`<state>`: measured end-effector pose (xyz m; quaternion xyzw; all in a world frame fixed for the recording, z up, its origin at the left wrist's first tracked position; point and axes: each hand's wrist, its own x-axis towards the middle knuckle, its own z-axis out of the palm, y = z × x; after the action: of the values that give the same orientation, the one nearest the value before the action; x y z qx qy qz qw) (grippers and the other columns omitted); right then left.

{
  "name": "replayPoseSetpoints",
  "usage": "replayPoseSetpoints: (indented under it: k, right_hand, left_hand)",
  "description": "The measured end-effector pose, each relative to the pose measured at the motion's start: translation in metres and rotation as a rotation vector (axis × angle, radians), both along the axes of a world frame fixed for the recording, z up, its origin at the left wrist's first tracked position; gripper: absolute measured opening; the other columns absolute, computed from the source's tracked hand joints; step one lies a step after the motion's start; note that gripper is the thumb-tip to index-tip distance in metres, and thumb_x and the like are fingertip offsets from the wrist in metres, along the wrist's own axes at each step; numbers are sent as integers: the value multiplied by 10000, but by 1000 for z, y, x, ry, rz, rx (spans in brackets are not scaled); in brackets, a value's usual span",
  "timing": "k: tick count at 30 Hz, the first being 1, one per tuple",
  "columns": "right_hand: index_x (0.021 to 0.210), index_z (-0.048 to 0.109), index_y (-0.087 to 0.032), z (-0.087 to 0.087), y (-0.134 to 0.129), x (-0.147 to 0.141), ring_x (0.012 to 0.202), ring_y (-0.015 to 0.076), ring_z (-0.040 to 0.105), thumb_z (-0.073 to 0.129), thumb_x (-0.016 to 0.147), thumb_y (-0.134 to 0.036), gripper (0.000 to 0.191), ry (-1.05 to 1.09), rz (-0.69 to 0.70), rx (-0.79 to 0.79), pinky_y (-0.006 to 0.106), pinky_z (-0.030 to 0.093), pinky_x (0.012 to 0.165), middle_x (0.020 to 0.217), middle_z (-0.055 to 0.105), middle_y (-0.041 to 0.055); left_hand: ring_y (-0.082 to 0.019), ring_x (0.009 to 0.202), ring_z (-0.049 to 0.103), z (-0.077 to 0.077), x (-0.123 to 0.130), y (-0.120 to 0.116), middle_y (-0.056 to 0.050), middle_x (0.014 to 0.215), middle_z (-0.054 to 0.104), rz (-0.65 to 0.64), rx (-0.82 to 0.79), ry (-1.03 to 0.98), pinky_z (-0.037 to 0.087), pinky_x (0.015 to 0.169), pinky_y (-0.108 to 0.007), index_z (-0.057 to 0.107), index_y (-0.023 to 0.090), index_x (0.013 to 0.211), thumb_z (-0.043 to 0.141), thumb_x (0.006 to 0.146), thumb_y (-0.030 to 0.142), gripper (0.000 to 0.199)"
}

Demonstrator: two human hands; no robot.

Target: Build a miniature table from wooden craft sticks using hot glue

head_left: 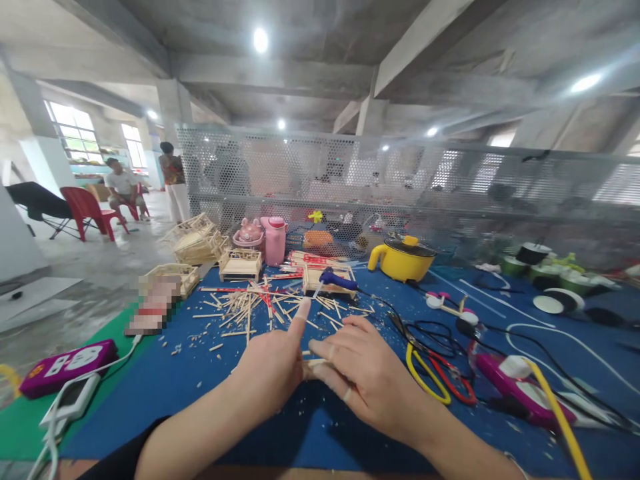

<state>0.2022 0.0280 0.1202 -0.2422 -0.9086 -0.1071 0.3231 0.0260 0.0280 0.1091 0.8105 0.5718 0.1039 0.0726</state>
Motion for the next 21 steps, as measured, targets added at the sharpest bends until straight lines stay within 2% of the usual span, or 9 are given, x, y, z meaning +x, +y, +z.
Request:
replayPoseSetpoints:
  k: [4, 6, 8, 10, 12, 14, 16, 19, 21]
  right_hand:
    - [971, 651, -179, -7, 4, -7, 703, 163, 605, 377, 917, -126, 284, -36, 1, 72, 390, 414, 877, 719, 679, 32]
    - [939, 653, -172, -10, 7, -8, 691, 167, 604, 351, 906, -104, 311, -28, -18, 78, 388, 429, 855, 710, 672, 36]
    - [899, 654, -181, -11, 10, -5, 692, 177, 610, 377, 905, -134, 281, 23, -57, 70, 380, 449, 806, 727, 681, 39]
    - [885, 657, -204, -15, 10, 5, 737, 192, 632, 445, 903, -212, 213, 161, -143, 10, 357, 470, 755, 788, 701, 42]
    - [882, 658, -226, -25, 7, 18, 768, 199, 650, 515, 881, -308, 165, 387, -272, -137, 327, 495, 708, 833, 708, 37]
    - [877, 651, -230, -42, 2, 31, 698, 193, 649, 554, 849, -388, 188, 656, -404, -336, 306, 515, 646, 785, 698, 30]
    - [868, 635, -218, -61, -4, 41, 596, 176, 619, 583, 812, -452, 247, 911, -469, -521, 294, 518, 565, 701, 663, 20]
    - [859, 617, -207, -83, -14, 47, 574, 165, 596, 603, 787, -486, 288, 1094, -444, -701, 283, 513, 513, 687, 631, 18]
    - [867, 630, -209, -88, -20, 47, 612, 170, 610, 599, 804, -455, 256, 1025, -440, -666, 296, 527, 564, 717, 641, 26]
  left_hand:
    - [-252, 801, 677, -2, 0, 3, -87, 890, 707, -7, 47, 10, 501, 675, -349, -14, 162, 1489, 454, 769, 120, 859]
    - [-257, 809, 667, 2, -1, 3, -89, 898, 705, -22, 60, 3, 506, 688, -367, 49, 169, 1490, 472, 765, 123, 840]
    - [-282, 897, 640, 9, -6, -4, -102, 949, 697, -70, 105, -45, 504, 751, -408, 146, 161, 1478, 552, 763, 192, 823]
    - [-304, 1048, 575, 14, -18, -17, -118, 1080, 665, -115, 214, -184, 469, 869, -452, 239, 170, 1451, 636, 753, 325, 818]
    - [-274, 1170, 509, 8, -35, -36, -99, 1247, 589, -55, 360, -442, 412, 978, -450, 335, 245, 1396, 589, 810, 425, 664]
    - [-218, 1146, 540, -12, -51, -53, -70, 1237, 591, 167, 448, -754, 420, 985, -409, 409, 278, 1315, 461, 900, 394, 434]
    - [-203, 1064, 593, -44, -62, -64, -87, 1185, 607, 355, 353, -976, 481, 905, -380, 427, 248, 1268, 428, 916, 397, 383]
    - [-208, 973, 638, -89, -63, -72, -104, 1094, 636, 403, 126, -1125, 526, 830, -368, 448, 193, 1205, 441, 898, 421, 382]
    - [-211, 1004, 628, -104, -58, -75, -94, 1088, 641, 387, 88, -1128, 523, 846, -351, 491, 189, 1149, 492, 872, 418, 359]
